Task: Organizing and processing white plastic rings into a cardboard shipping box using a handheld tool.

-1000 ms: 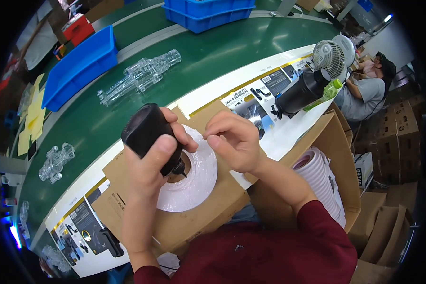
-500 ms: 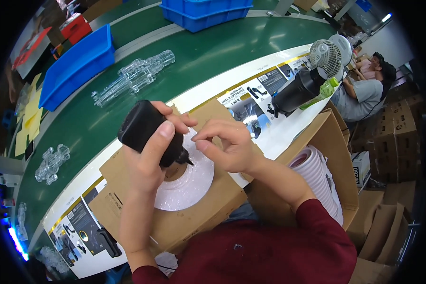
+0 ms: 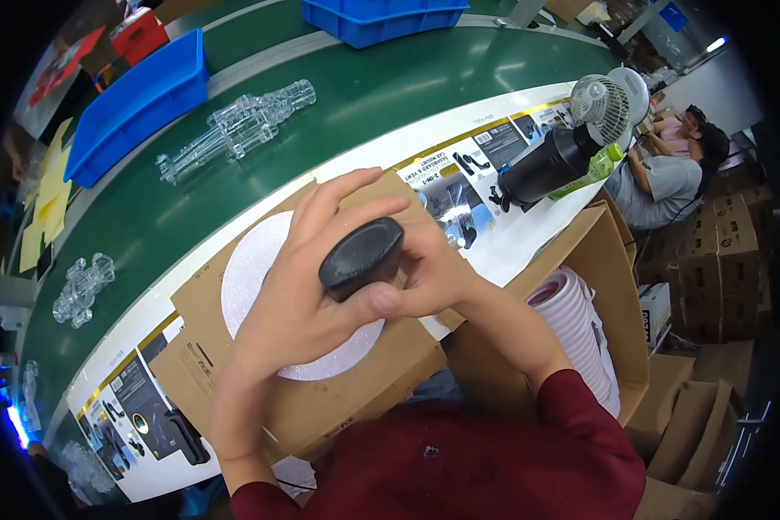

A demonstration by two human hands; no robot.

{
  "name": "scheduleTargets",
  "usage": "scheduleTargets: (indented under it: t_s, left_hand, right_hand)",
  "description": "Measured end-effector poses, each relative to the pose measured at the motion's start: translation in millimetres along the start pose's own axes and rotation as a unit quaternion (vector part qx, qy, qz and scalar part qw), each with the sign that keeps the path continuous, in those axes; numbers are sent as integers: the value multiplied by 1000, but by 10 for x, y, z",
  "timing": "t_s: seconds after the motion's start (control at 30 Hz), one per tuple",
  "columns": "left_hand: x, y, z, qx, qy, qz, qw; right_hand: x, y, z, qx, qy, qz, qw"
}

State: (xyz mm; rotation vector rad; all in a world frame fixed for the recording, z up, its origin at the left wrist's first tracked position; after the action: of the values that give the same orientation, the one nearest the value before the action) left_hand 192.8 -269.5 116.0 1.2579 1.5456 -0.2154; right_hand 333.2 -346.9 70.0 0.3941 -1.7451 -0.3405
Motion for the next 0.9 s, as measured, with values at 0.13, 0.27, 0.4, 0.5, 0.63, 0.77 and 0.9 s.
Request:
scheduleTargets:
  t_s: [0.13, 0.27, 0.4, 0.5, 0.63, 0.77, 0.9]
  left_hand:
    - [-18, 28, -27, -28, -40, -30, 998]
    - [-73, 6, -33, -98, -24, -38, 994]
    - [-45, -44, -25, -99, -35, -113, 988]
    - [-4, -40, -23, -98, -50, -133, 985]
    - [26, -35, -19, -96, -92, -192, 972]
    - [53, -27, 1, -98, -109, -203, 968]
    - [75, -16, 11, -99, -87, -186, 974]
  right_hand:
    - [5, -20, -78, -69, -44, 16, 997]
    - [7, 11, -85, -88, -78, -19, 993]
    - [-6, 21, -61, -96, -103, -26, 990]
    - [-52, 18, -48, -105, -109, -28, 988]
    - [-79, 25, -39, -115, -91, -12, 989]
    - [-92, 21, -58, -114, -103, -4, 988]
    - [-115, 13, -64, -119, -74, 7, 990]
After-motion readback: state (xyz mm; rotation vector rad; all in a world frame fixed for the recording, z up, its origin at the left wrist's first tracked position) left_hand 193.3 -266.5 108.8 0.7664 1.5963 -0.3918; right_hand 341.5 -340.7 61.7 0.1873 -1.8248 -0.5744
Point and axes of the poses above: each hand's wrist, its own y-axis towards the middle knuckle, its own z-axis out of the palm, x = y × z, the point moved 3 cm from there along y, towards the middle knuckle, and after that the axes turned 1 degree about z, right-handed, at the moved point
